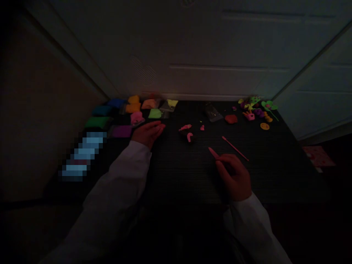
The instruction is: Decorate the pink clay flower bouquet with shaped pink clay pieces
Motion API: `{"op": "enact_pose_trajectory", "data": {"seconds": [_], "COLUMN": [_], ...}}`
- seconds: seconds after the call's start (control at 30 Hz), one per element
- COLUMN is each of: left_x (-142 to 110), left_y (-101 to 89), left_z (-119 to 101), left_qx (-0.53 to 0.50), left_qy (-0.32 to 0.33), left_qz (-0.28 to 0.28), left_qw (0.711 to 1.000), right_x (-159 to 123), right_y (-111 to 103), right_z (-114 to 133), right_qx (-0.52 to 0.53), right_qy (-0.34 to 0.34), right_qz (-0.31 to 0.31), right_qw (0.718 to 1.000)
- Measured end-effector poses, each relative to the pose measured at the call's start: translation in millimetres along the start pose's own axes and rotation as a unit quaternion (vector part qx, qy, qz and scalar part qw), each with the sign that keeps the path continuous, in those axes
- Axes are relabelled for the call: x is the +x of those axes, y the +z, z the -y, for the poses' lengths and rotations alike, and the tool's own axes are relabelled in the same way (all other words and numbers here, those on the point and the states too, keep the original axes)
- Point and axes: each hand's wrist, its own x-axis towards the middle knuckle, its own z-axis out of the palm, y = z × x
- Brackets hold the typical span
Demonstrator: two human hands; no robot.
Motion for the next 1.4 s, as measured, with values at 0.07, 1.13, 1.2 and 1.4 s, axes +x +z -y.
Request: {"op": "enact_pose_trajectory", "data": {"seconds": [0.07, 1.13, 1.2, 1.4], "left_x": [-0.3, 10.7, 8.3, -0.2], "left_y": [0.2, -4.9, -3.3, -0.3], "left_z": [-0.5, 12.1, 10.4, 2.9], "left_qx": [0.018, 0.187, 0.223, 0.402], "left_qy": [-0.007, 0.129, 0.133, 0.152], "left_qz": [-0.002, -0.027, -0.03, -0.042], "left_qw": [1.0, 0.973, 0.965, 0.902], "right_x": [-0.4, -4.4, -5.4, -5.2], "right_y": [-0.1, 6.4, 6.1, 4.2], "right_z": [-0.8, 1.3, 1.6, 0.9], "right_qx": [0.0, 0.03, 0.023, -0.034], "right_qy": [0.0, 0.034, 0.042, 0.028], "right_qz": [-0.001, 0.033, 0.039, 0.024], "right_qw": [1.0, 0.998, 0.998, 0.999]}}
